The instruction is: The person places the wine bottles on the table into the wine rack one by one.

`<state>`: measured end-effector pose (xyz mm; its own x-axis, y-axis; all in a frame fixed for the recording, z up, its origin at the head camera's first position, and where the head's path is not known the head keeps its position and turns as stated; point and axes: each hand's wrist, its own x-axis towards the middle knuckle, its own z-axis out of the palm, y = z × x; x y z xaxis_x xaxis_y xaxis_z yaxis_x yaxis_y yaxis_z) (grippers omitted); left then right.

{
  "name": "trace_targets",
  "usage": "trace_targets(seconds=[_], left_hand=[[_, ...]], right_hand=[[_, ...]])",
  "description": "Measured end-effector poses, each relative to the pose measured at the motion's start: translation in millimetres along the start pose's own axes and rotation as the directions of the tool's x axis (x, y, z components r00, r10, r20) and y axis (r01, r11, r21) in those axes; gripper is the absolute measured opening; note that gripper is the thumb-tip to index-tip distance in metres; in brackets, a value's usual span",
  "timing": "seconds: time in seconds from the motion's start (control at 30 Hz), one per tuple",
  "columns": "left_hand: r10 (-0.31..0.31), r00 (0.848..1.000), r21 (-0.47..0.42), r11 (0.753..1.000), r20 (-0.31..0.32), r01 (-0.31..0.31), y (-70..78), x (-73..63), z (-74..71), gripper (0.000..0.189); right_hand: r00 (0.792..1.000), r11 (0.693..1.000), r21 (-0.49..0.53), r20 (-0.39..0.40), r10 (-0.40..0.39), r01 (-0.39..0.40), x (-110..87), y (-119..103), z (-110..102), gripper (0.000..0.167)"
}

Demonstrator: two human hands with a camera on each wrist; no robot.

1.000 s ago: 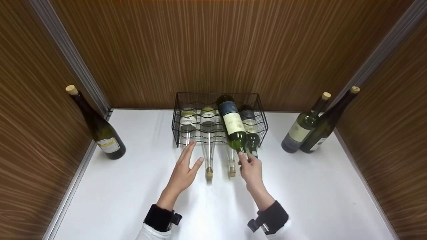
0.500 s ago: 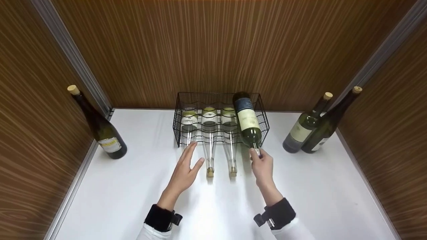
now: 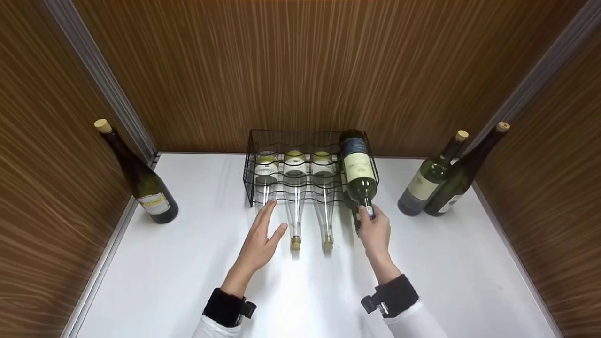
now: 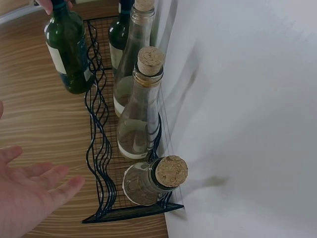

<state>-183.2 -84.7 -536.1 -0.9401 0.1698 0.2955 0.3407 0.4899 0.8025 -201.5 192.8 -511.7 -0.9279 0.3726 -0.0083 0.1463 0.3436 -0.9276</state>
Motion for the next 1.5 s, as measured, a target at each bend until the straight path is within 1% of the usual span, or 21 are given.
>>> trace_targets(seconds=[0.1,0.27,0.43,0.5,0.67,0.87,1.1,1.23,1.5], left_hand=[[-0.009,1.000,0.005,1.000,0.009,0.008,-0.1,0.0,-0.1,0.065],[-0.029,0.999,0.000,1.000,0.036,0.029,2.5,0.3,1.1,0.063],[-0.045,0.997,0.005,0.999,0.064,0.045,7.7,0.1,4.7,0.063],[-0.043,0.996,0.009,0.999,0.075,0.042,10.0,0.1,7.1,0.064],[-0.014,0.994,0.021,1.000,0.113,0.012,15.1,0.4,15.6,0.064],[-0.016,0.986,0.028,1.000,0.165,0.011,22.0,0.9,24.9,0.068],[0.017,0.978,0.014,1.000,0.207,-0.020,27.2,3.0,33.4,0.069],[0.027,0.977,0.006,1.000,0.213,-0.029,27.7,3.1,36.9,0.066],[0.009,0.974,0.016,1.000,0.228,-0.013,27.6,2.3,39.4,0.068]], right_hand=[[1.000,1.000,-0.018,0.006,0.003,-0.003,1.9,-0.6,-0.5,0.033],[1.000,0.999,-0.048,0.022,0.017,-0.016,6.7,-3.0,-0.4,0.042],[0.999,0.998,-0.053,0.021,0.032,-0.031,11.1,-3.7,0.5,0.042],[0.999,0.998,-0.053,0.017,0.029,-0.028,13.0,-3.7,1.2,0.041],[1.000,0.997,-0.069,0.005,0.029,-0.029,16.4,-4.4,3.5,0.035],[1.000,0.996,-0.085,-0.012,0.021,-0.022,21.2,-3.8,4.8,0.031],[1.000,0.995,-0.096,0.009,0.029,-0.028,25.7,-4.4,4.4,0.037],[0.999,0.995,-0.095,0.033,0.043,-0.040,27.7,-6.4,3.8,0.041],[0.995,0.992,-0.104,0.071,0.075,-0.068,35.3,-6.9,3.5,0.046]])
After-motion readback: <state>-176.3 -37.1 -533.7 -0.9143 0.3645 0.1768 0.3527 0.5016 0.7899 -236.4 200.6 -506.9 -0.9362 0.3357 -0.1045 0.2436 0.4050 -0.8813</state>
